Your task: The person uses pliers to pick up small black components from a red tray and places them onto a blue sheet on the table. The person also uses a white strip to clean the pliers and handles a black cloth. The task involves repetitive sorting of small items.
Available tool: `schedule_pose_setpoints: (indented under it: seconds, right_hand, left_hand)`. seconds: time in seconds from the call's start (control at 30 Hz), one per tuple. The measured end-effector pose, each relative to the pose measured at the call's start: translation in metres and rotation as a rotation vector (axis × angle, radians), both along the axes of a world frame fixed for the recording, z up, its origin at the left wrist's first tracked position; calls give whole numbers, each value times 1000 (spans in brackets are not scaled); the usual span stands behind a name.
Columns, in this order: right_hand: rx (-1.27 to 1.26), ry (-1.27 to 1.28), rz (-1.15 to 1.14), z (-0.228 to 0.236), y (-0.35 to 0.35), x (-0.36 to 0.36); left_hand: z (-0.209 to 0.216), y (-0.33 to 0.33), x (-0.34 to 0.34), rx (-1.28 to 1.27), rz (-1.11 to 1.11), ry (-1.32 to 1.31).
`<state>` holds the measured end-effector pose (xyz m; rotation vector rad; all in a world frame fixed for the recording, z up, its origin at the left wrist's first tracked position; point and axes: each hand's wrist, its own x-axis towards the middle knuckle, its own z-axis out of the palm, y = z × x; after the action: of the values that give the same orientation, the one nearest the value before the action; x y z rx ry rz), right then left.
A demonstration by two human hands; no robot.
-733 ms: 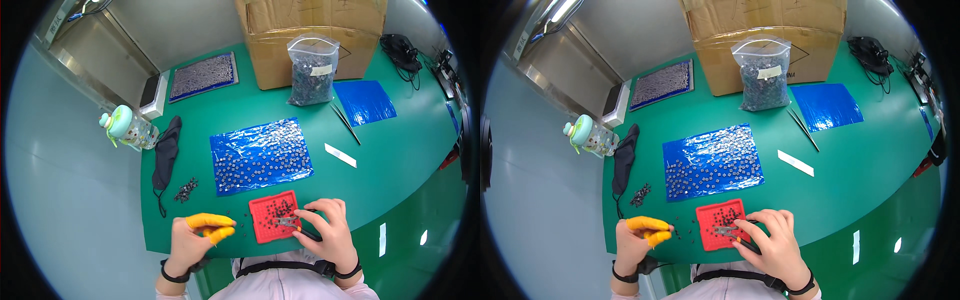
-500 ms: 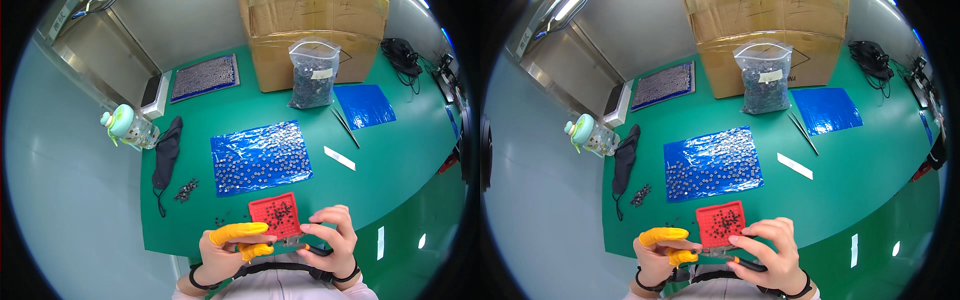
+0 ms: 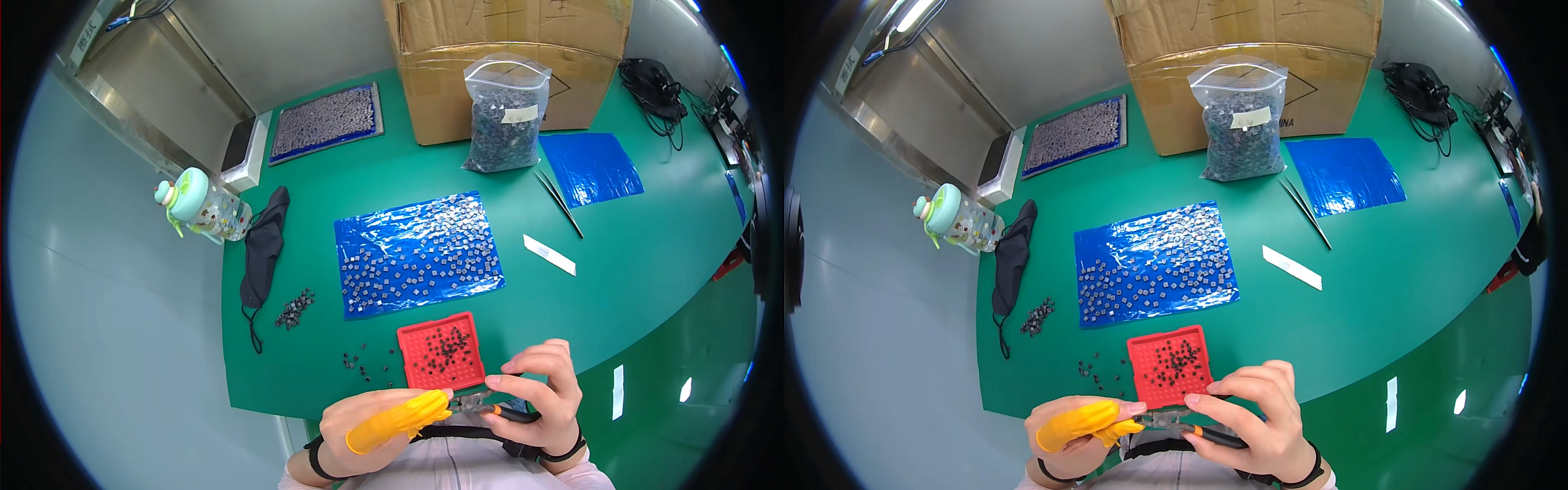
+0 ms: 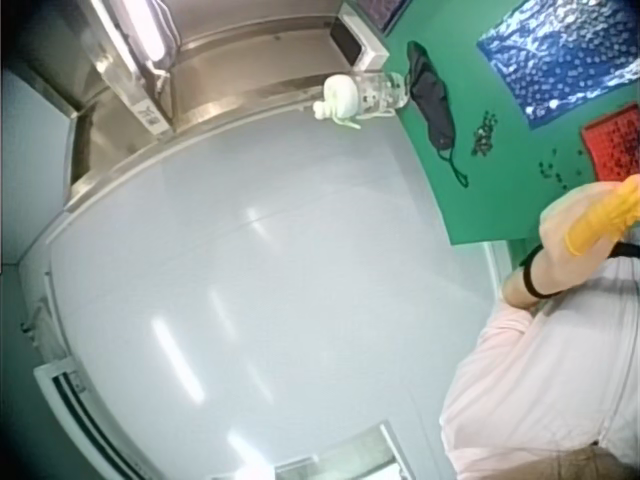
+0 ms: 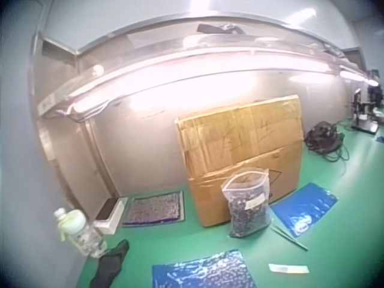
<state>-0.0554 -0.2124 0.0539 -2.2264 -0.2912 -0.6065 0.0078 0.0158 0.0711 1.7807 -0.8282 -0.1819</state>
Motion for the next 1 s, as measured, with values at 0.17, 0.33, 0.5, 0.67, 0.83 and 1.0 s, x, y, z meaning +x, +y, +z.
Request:
schedule_pose_setpoints:
  seconds: [0.17,0.33,0.5,0.67,0.83,1.0]
  right_hand:
    - [-26,-42,2,0,2,0]
    - [-36,-71,4,-1,0,-5]
    - [-34,-92,35,-2,2,-7]
    - [-24,-82,24,0,3,-9]
    - [-5,-65,2,2,5,-13]
    - [-76,-116,41,1,1,-13]
  left_hand:
    - [7,-12,0,-80,102,195]
    - [2,-12,13,-104,-69,164]
    - [4,-13,6,-134,-39,44]
    - [6,-14,4,-152,-78,3]
    - [-5,-11,4,-134,-233,193]
    - [10,-10,15,-68,-419,499]
